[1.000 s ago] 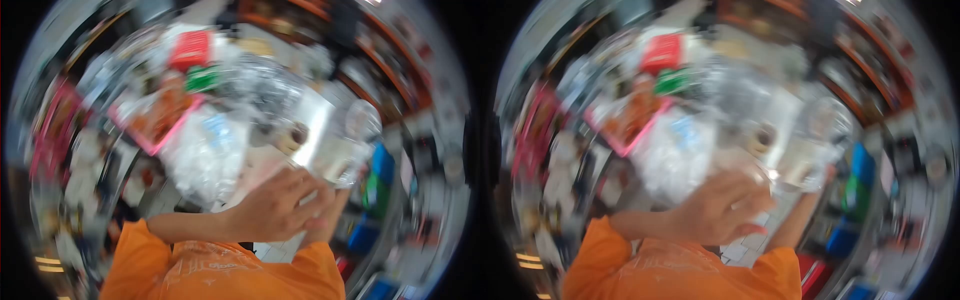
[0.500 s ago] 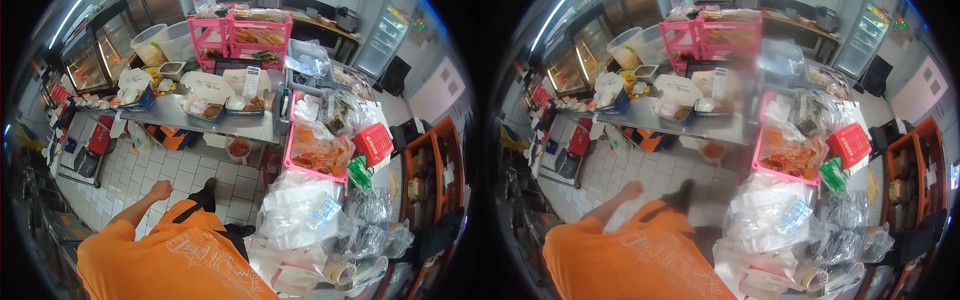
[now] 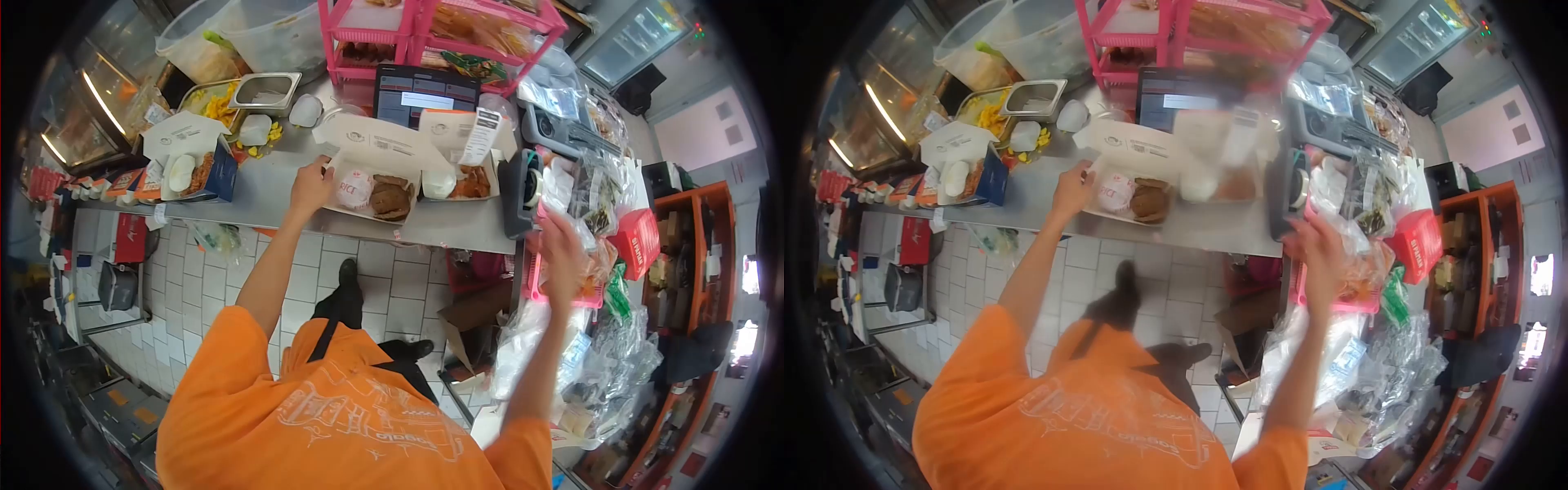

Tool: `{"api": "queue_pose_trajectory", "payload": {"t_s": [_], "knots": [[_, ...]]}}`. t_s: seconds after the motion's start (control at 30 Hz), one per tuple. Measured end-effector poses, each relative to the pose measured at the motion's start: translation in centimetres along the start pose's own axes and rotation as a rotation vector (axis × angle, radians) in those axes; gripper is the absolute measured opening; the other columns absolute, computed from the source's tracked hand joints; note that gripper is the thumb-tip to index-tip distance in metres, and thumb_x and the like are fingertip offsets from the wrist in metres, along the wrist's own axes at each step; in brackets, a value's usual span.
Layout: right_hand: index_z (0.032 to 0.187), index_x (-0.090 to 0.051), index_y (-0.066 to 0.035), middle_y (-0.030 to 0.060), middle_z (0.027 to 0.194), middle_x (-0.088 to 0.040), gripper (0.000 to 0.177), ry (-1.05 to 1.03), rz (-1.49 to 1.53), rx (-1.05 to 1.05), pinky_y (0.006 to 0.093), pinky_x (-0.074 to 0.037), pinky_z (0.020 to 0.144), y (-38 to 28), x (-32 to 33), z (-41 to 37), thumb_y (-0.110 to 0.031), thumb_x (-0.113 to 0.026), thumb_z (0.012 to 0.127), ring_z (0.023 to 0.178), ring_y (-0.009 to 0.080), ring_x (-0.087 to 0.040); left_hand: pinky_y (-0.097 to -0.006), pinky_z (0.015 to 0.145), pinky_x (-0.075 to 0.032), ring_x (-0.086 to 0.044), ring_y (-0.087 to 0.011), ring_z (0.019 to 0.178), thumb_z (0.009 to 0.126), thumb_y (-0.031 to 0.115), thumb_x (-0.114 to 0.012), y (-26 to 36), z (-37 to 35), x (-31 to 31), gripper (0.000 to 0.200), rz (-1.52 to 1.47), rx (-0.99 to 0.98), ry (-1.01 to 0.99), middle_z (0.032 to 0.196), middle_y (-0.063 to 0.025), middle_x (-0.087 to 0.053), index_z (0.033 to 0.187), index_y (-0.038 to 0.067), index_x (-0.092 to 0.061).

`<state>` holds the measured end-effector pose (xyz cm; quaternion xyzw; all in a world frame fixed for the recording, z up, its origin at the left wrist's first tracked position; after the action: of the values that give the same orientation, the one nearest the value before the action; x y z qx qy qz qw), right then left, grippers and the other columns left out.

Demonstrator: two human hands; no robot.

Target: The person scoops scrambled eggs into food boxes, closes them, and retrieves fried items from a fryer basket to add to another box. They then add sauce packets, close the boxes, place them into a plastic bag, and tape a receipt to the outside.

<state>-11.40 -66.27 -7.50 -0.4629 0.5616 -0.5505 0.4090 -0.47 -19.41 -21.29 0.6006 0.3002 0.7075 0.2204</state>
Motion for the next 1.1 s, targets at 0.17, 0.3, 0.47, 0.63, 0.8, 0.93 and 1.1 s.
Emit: {"api": "queue_pose_trajectory", "payload": {"t_s": [0.17,0.3,0.47,0.63,0.8,0.93,1.1], "knots": [[0.135,-0.053,0.001,0.006,0.098,-0.067,0.054,0.039,-0.135,-0.217,0.0253,-0.048,0.066,9.4,-14.0,14.3,-0.026,-0.071,0.092,0.07,0.0094,-0.056,-0.0462,0.075,-0.05,-0.063,-0.0464,0.088,0.088,0.002,-0.054,-2.1,0.0,1.4,0.02,-0.075,-0.048,0.037,0.09,-0.0271,-0.066,0.104,0.0,-0.066],[0.13,-0.054,0.002,0.0075,0.097,-0.066,0.058,0.117,-0.527,-0.062,0.0301,-0.05,0.071,12.6,-12.3,16.2,-0.032,-0.076,0.088,0.075,0.0146,-0.059,-0.0473,0.076,-0.049,-0.063,-0.0471,0.09,0.089,0.001,-0.053,-6.9,0.2,5.8,0.019,0.039,0.019,0.162,0.095,-0.0281,-0.066,0.103,-0.004,-0.065],[0.101,-0.067,0.0,0.0112,0.099,-0.066,0.048,0.371,-0.764,0.281,0.0381,-0.051,0.081,9.0,-13.8,14.7,-0.041,-0.08,0.081,0.088,0.0235,-0.063,-0.0462,0.079,-0.049,-0.063,-0.0448,0.088,0.09,0.005,-0.056,-5.6,0.3,8.6,0.019,0.133,0.098,0.167,0.095,-0.024,-0.067,0.103,-0.005,-0.065],[0.097,-0.065,0.003,0.0066,0.086,-0.067,0.03,0.282,-0.504,0.04,0.0295,-0.047,0.071,3.1,-11.0,9.8,-0.025,-0.056,0.103,0.075,0.0125,-0.057,-0.0427,0.078,-0.048,-0.06,-0.0328,0.079,0.092,0.018,-0.062,9.2,-5.4,3.3,0.012,-0.137,-0.193,0.203,0.083,-0.0114,-0.064,0.091,0.006,-0.064],[0.098,-0.063,-0.005,0.0008,0.069,-0.058,0.038,0.279,-0.199,0.065,0.0223,-0.038,0.048,3.5,-3.1,4.4,-0.039,-0.048,0.105,0.06,0.0062,-0.055,-0.0503,0.071,-0.053,-0.069,-0.0428,0.082,0.093,0.025,-0.059,12.4,-2.8,-12.9,0.029,-0.219,0.145,-0.167,0.081,-0.0257,-0.069,0.101,-0.003,-0.061],[0.099,-0.063,-0.002,0.0023,0.076,-0.06,0.038,0.08,-0.487,0.112,0.0291,-0.045,0.066,13.1,-2.7,8.2,-0.037,-0.049,0.105,0.073,0.0109,-0.055,-0.0574,0.069,-0.05,-0.065,-0.0487,0.075,0.091,0.013,-0.051,10.5,-2.6,-13.9,0.023,-0.032,0.062,0.003,0.078,-0.0288,-0.066,0.104,-0.005,-0.06],[0.104,-0.064,0.0,0.0065,0.084,-0.065,0.033,-0.027,-0.297,0.017,0.032,-0.048,0.072,12.0,-7.3,7.7,-0.031,-0.053,0.103,0.079,0.0144,-0.059,-0.0559,0.069,-0.05,-0.065,-0.047,0.079,0.093,0.016,-0.054,7.8,-3.6,-7.7,0.024,0.177,0.209,0.042,0.083,-0.0274,-0.067,0.103,-0.004,-0.061]]}}
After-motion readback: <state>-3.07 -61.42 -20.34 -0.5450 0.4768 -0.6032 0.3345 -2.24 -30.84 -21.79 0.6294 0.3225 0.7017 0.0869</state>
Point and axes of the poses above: each hand's wrist, its own z-axis towards the middle knuckle, its own x-axis out of the back of the hand, y = z × x, the point moved 7 cm from there along z, towards the middle knuckle
